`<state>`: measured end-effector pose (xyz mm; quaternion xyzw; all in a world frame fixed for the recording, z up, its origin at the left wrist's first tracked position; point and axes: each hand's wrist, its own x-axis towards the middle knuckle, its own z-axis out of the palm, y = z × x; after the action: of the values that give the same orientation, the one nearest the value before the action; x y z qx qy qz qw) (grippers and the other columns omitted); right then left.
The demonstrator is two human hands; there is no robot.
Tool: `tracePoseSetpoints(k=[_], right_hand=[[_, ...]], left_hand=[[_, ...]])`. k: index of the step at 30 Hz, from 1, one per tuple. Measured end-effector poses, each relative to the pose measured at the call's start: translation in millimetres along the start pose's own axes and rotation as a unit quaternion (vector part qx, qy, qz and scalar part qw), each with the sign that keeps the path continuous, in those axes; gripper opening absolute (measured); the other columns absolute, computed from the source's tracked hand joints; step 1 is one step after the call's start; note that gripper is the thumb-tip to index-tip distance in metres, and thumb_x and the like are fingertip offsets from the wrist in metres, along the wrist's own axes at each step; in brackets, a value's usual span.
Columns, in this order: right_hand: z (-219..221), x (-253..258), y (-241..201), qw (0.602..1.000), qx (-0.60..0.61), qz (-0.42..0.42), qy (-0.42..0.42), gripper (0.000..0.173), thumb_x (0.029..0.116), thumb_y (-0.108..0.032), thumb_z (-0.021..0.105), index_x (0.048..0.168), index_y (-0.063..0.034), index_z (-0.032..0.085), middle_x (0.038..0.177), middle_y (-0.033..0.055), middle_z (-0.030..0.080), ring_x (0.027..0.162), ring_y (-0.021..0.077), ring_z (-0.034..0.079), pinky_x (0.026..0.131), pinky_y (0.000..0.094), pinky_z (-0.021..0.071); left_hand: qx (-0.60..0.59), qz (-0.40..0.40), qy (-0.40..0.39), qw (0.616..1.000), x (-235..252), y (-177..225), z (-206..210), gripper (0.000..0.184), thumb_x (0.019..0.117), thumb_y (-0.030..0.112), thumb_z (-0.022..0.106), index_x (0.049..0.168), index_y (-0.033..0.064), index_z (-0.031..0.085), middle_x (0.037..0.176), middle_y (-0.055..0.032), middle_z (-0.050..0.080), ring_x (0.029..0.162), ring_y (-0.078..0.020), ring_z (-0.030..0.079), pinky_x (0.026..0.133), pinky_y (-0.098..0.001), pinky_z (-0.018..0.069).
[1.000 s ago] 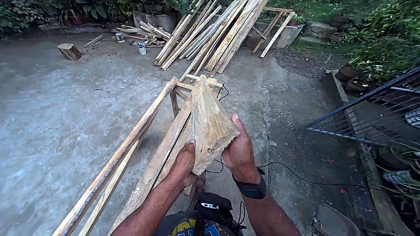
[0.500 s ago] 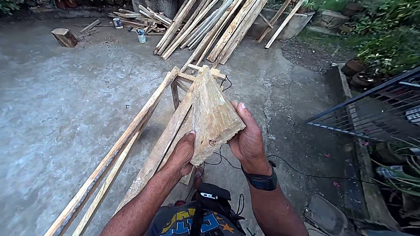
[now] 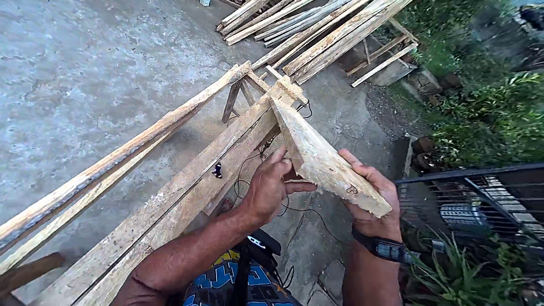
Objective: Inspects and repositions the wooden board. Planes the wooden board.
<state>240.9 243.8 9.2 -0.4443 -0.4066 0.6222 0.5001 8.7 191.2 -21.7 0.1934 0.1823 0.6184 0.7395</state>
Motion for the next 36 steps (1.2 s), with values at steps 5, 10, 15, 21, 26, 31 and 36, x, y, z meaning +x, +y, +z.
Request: tracePoseSetpoints(k=[5, 10, 15, 21, 26, 31, 36], right_hand=[[3.6, 4.7, -14.8, 0.999, -0.009, 0.001, -0.035, 0.045, 0.1041, -0.015, 0.029, 0.138, 0.0019, 0.054, 0.118, 0.0141, 0.071, 0.1, 0.0199, 0.072, 0.082, 0.0352, 0.0635], [3.2, 4.9, -13.4, 0.999, -0.014, -0.004, -0.041, 0.045, 0.1042, -0.016, 0.029, 0.136, 0.0021, 0.054, 0.119, 0.015, 0.07, 0.101, 0.0196, 0.072, 0.083, 0.034, 0.0631], [3.5, 9.6, -17.1, 0.998, 0.044, 0.001, -0.053, 0.044, 0.1061, -0.017, 0.03, 0.131, 0.0052, 0.058, 0.116, 0.0188, 0.071, 0.102, 0.0229, 0.073, 0.084, 0.0357, 0.0634], [4.4, 12.8, -18.1, 0.996, 0.069, 0.004, -0.059, 0.044, 0.1069, -0.018, 0.03, 0.131, 0.0062, 0.057, 0.122, 0.0218, 0.069, 0.108, 0.0262, 0.071, 0.088, 0.0377, 0.0626], [21.7, 11.3, -11.8, 0.996, 0.094, -0.004, -0.002, 0.039, 0.1075, -0.02, 0.033, 0.112, 0.0001, 0.066, 0.103, 0.0164, 0.073, 0.095, 0.023, 0.074, 0.082, 0.0388, 0.0638], [56.1, 4.8, 16.0, 0.99, 0.122, -0.042, 0.053, 0.05, 0.109, -0.033, 0.026, 0.103, -0.0079, 0.068, 0.093, 0.0094, 0.074, 0.088, 0.0197, 0.073, 0.078, 0.0419, 0.063], [86.6, 13.0, 40.5, 0.964, 0.255, 0.004, 0.082, 0.041, 0.1095, -0.028, 0.027, 0.112, -0.0054, 0.06, 0.103, 0.0133, 0.071, 0.082, 0.0207, 0.071, 0.069, 0.0364, 0.0599]], left_hand=[[-0.012, 0.027, -0.019, 0.999, 3.9, -3.8, 6.0, 0.057, 0.1041, 0.0, 0.035, 0.16, 0.0002, 0.024, 0.127, -0.0211, 0.062, 0.108, -0.0271, 0.07, 0.096, -0.0458, 0.0592], [0.001, 0.025, -0.035, 0.999, 5.3, -1.4, 1.9, 0.058, 0.105, 0.0, 0.038, 0.161, 0.0009, 0.022, 0.127, -0.022, 0.063, 0.11, -0.0274, 0.07, 0.1, -0.0446, 0.058], [0.004, 0.024, -0.041, 0.999, 10.8, 2.9, 3.4, 0.06, 0.1051, 0.0, 0.038, 0.163, 0.002, 0.019, 0.126, -0.0233, 0.063, 0.109, -0.0278, 0.07, 0.101, -0.0444, 0.0575], [0.01, 0.026, -0.049, 0.998, 13.9, 5.1, 2.3, 0.062, 0.1046, 0.0, 0.038, 0.163, 0.0012, 0.017, 0.126, -0.0239, 0.063, 0.11, -0.0281, 0.07, 0.102, -0.0444, 0.0568], [0.026, 0.046, -0.045, 0.998, 13.5, 6.6, -3.5, 0.065, 0.1018, 0.001, 0.043, 0.162, 0.0009, 0.021, 0.125, -0.0214, 0.063, 0.108, -0.0274, 0.069, 0.101, -0.0449, 0.0568], [0.034, 0.115, -0.06, 0.991, 13.4, 13.2, -31.7, 0.059, 0.0967, 0.028, 0.053, 0.151, 0.0069, 0.045, 0.133, -0.0138, 0.062, 0.118, -0.0267, 0.064, 0.102, -0.0504, 0.0537], [0.056, 0.185, -0.055, 0.98, 23.7, 52.6, -42.9, 0.031, 0.0982, 0.031, 0.05, 0.11, 0.0097, 0.069, 0.114, -0.0126, 0.07, 0.107, -0.0271, 0.068, 0.094, -0.0513, 0.0555]])
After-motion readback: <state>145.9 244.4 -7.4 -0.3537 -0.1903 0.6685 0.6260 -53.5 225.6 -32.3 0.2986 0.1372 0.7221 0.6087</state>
